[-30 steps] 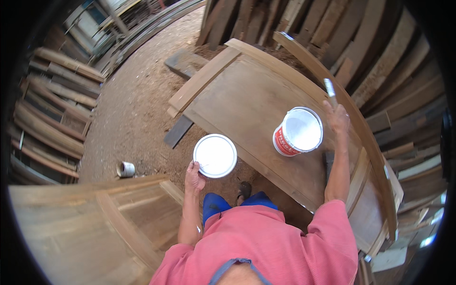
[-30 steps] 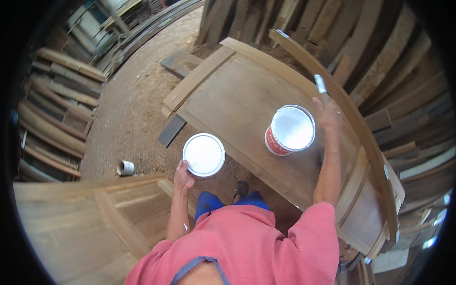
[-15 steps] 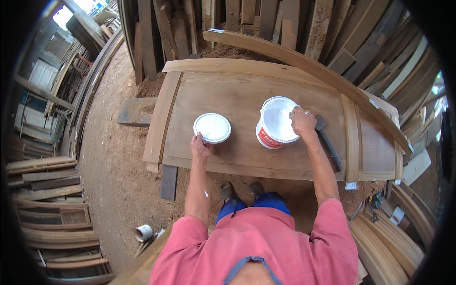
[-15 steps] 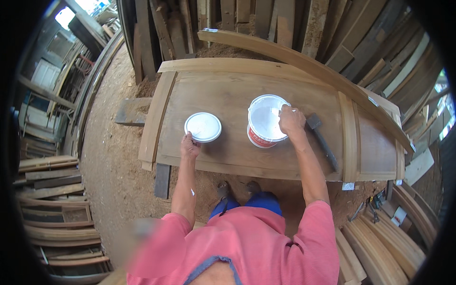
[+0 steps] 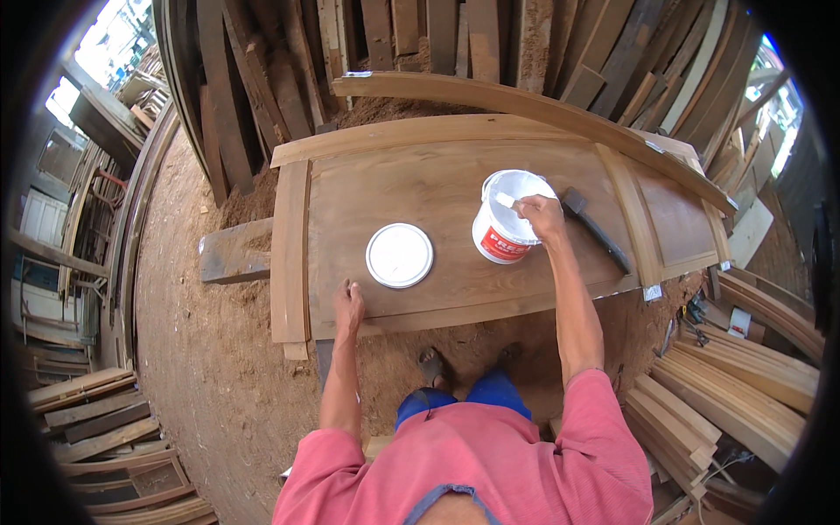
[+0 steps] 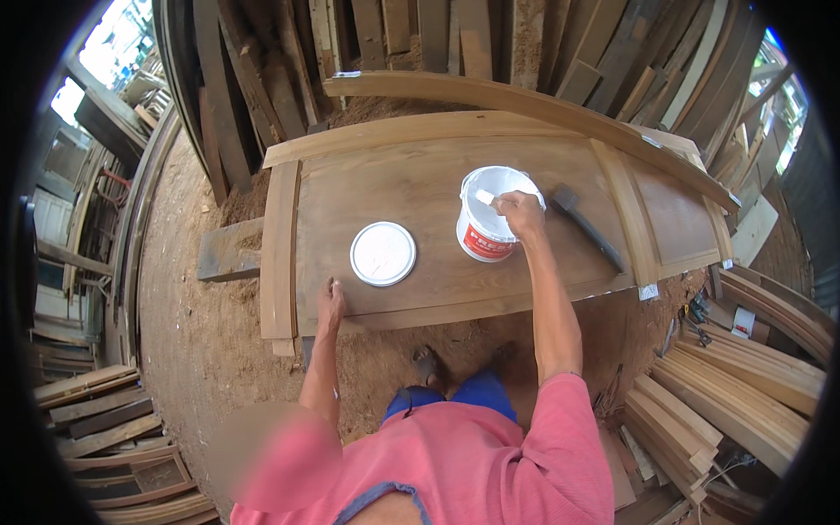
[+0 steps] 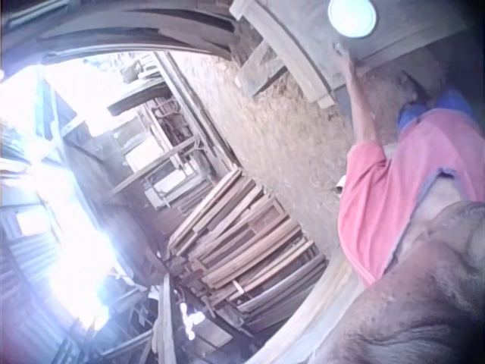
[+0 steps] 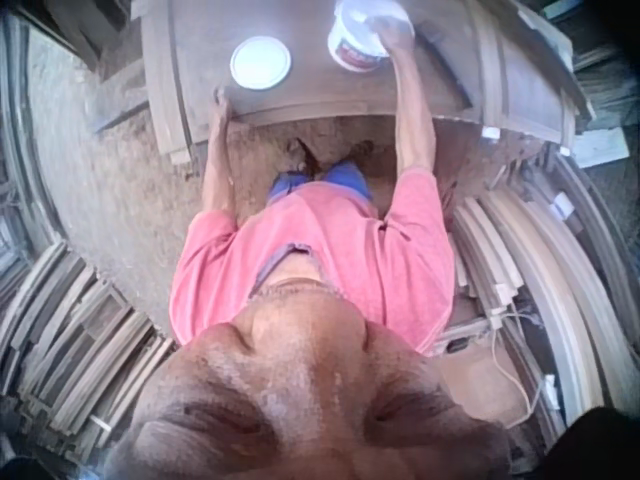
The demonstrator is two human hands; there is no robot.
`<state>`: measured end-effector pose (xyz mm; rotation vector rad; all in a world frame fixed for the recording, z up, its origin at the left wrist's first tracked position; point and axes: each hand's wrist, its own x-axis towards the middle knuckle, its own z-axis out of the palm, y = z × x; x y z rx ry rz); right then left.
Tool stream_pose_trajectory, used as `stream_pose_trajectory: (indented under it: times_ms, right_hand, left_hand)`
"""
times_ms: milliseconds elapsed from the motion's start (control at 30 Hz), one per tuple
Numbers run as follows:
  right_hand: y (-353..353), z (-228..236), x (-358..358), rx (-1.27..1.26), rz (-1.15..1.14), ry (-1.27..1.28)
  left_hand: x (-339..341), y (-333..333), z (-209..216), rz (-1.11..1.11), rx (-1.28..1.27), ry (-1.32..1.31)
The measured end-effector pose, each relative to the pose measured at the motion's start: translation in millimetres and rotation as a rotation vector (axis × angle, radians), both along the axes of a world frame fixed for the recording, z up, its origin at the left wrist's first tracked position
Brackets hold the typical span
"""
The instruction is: The person applies white putty to the joints and edges of a wooden furniture component using a small spatula, then places a wooden slat over the area and hammers it into place.
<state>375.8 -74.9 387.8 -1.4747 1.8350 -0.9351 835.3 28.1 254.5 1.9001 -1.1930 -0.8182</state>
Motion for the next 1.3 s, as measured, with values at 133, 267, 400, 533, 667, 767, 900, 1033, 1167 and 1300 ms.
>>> stream_pose_trajectory:
  times_ms: [133, 267, 400, 533, 667, 767, 900, 1033, 1167, 1300]
  right_hand:
    - [30, 7, 0, -0.097, -0.049, -0.351]
    - [74, 21, -10, -0.128, -0.073, -0.417]
    - [140, 13, -45, -0.12, -0.198, -0.369]
    - [170, -19, -45, -0.099, -0.131, -0.384]
    - [205, -21, -28, -0.027, -0.117, -0.764]
    - [243, -32, -29, -0.218, -0.137, -1.142]
    - [287, -47, -33, -0.264, -0.201, -1.375]
    - [335, -76, -54, -0.248, -0.341, -1.278]
    - [362, -122, -67, -0.277, -0.453, -1.197]
    - [367, -168, -69, -0.326, -0.614, -1.187]
  left_hand:
    - [34, 16, -17, -0.069, -0.062, -0.061]
    - [40, 22, -20, -0.103, -0.096, -0.042]
    - [14, 18, -7, -0.092, 0.01, -0.023]
    - [41, 16, -20, -0.089, -0.017, 0.04]
    - [51, 17, -11, -0.143, 0.036, 0.088]
    - [44, 10, -16, -0.165, 0.049, 0.101]
    - [58, 0, -16, -0.294, 0.104, 0.028]
    - [38, 9, -3, -0.365, 0.064, -0.038]
    - [43, 25, 18, -0.47, 0.067, -0.182]
    - [53, 31, 12, -0.535, 0.064, -0.211]
